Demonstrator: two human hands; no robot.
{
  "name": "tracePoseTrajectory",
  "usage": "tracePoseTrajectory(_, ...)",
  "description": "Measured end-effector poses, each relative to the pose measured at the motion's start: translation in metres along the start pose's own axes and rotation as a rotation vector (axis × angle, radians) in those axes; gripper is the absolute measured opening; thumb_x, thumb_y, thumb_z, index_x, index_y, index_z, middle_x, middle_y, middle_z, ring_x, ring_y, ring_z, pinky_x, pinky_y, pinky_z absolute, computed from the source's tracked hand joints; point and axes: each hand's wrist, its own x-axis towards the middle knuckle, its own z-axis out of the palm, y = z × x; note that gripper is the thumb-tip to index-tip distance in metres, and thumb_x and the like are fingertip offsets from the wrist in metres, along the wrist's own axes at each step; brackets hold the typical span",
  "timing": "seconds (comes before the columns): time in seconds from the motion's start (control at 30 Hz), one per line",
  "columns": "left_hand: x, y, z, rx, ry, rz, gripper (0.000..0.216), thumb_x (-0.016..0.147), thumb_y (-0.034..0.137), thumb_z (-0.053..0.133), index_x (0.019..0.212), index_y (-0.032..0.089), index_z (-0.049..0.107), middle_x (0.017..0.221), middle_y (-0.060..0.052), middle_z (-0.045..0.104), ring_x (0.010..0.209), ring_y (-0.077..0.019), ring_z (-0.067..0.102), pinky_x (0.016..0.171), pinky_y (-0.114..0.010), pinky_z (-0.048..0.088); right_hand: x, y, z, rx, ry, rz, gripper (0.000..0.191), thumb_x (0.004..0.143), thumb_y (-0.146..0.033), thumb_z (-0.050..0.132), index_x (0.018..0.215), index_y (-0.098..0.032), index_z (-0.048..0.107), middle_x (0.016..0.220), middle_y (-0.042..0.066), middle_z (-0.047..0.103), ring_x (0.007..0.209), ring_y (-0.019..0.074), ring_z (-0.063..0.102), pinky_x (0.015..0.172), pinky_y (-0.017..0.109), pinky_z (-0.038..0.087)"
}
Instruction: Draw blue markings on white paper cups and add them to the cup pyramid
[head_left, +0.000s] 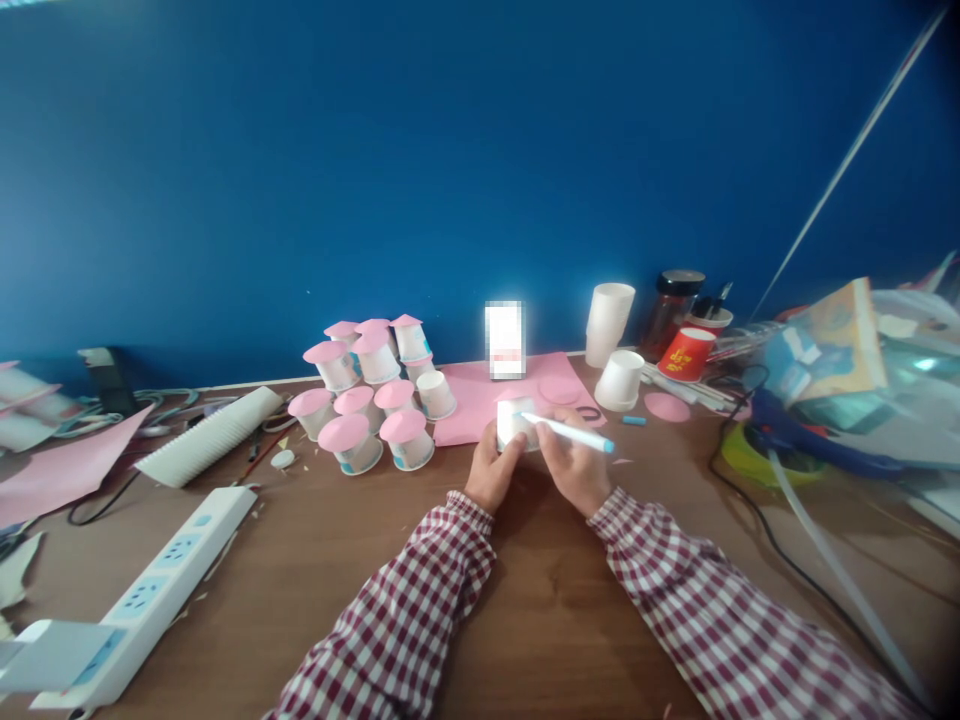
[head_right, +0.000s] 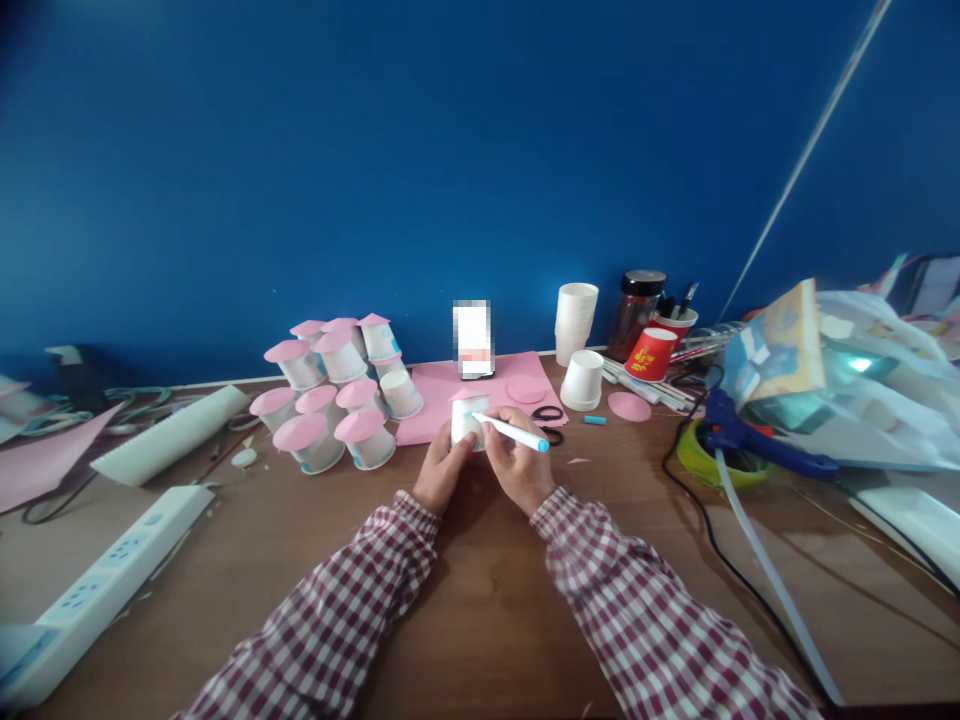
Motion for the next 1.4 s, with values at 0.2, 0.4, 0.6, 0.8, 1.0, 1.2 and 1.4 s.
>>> tracePoseTrajectory(0.2,0.000,-0.001,0.000,0.007,0.009,-0.004,0.042,0.077,0.044,0.058,0.107,0.015,0.058,0.101,-0.008,0.062,0.094,-0.0220,0.056,0.083,-0.034,0.044,0.001,0.002,0.000,-0.014,0.028,0.003,0.016,0.086,-0.033,0.051,0.091,-0.019,0.058,0.080,0.005,0.065,0.070,0.0174,0.062,0.063,0.029,0.053)
tracePoseTrajectory(0.4,0.001,-0.004,0.000,-0.043,-0.001,-0.023,0.043,0.077,0.043,0.059,0.109,0.015,0.057,0.104,-0.009,0.062,0.097,-0.0228,0.056,0.084,-0.035,0.045,0.001,0.000,0.000,-0.001,0.039,0.007,0.015,0.085,-0.031,0.052,0.092,-0.018,0.057,0.081,0.005,0.065,0.070,0.0164,0.063,0.063,0.028,0.053)
tracePoseTrajectory(0.6,0.001,-0.001,0.001,-0.294,-0.012,-0.099,0.041,0.077,0.041,0.058,0.110,0.015,0.057,0.108,-0.010,0.062,0.097,-0.0238,0.058,0.079,-0.036,0.049,0.005,0.001,0.000,0.116,0.127,0.083,0.014,0.087,-0.031,0.049,0.086,-0.018,0.055,0.075,0.004,0.065,0.067,0.0161,0.063,0.059,0.027,0.053)
tracePoseTrajectory(0.8,0.000,0.005,0.002,-0.370,-0.032,-0.116,0.042,0.075,0.036,0.058,0.111,0.015,0.055,0.107,-0.010,0.063,0.096,-0.0240,0.059,0.076,-0.035,0.050,0.006,-0.003,-0.001,0.133,0.117,0.099,0.016,0.087,-0.031,0.047,0.080,-0.019,0.055,0.070,0.003,0.066,0.067,0.0169,0.064,0.060,0.028,0.053)
tracePoseTrajectory(1.0,0.001,0.005,0.002,-0.347,-0.007,-0.136,0.042,0.075,0.039,0.057,0.110,0.016,0.056,0.109,-0.010,0.062,0.099,-0.0254,0.058,0.077,-0.037,0.049,0.004,-0.007,-0.001,0.078,0.083,0.055,0.012,0.086,-0.030,0.049,0.082,-0.020,0.055,0.072,0.003,0.067,0.066,0.0168,0.065,0.060,0.028,0.053)
tracePoseTrajectory(1.2,0.001,0.003,0.003,-0.342,-0.024,-0.130,0.041,0.076,0.039,0.057,0.110,0.016,0.056,0.109,-0.010,0.062,0.098,-0.0251,0.059,0.076,-0.036,0.050,0.004,-0.005,-0.001,0.104,0.094,0.070,0.013,0.086,-0.030,0.049,0.082,-0.020,0.055,0.072,0.004,0.067,0.068,0.0172,0.065,0.061,0.028,0.053)
tracePoseTrajectory(1.4,0.000,0.003,0.002,-0.283,-0.003,-0.118,0.042,0.076,0.040,0.057,0.110,0.016,0.056,0.109,-0.010,0.062,0.099,-0.0247,0.058,0.076,-0.035,0.050,0.003,-0.006,0.000,0.104,0.065,0.076,0.014,0.087,-0.032,0.049,0.086,-0.020,0.055,0.076,0.004,0.068,0.070,0.0174,0.066,0.060,0.027,0.054)
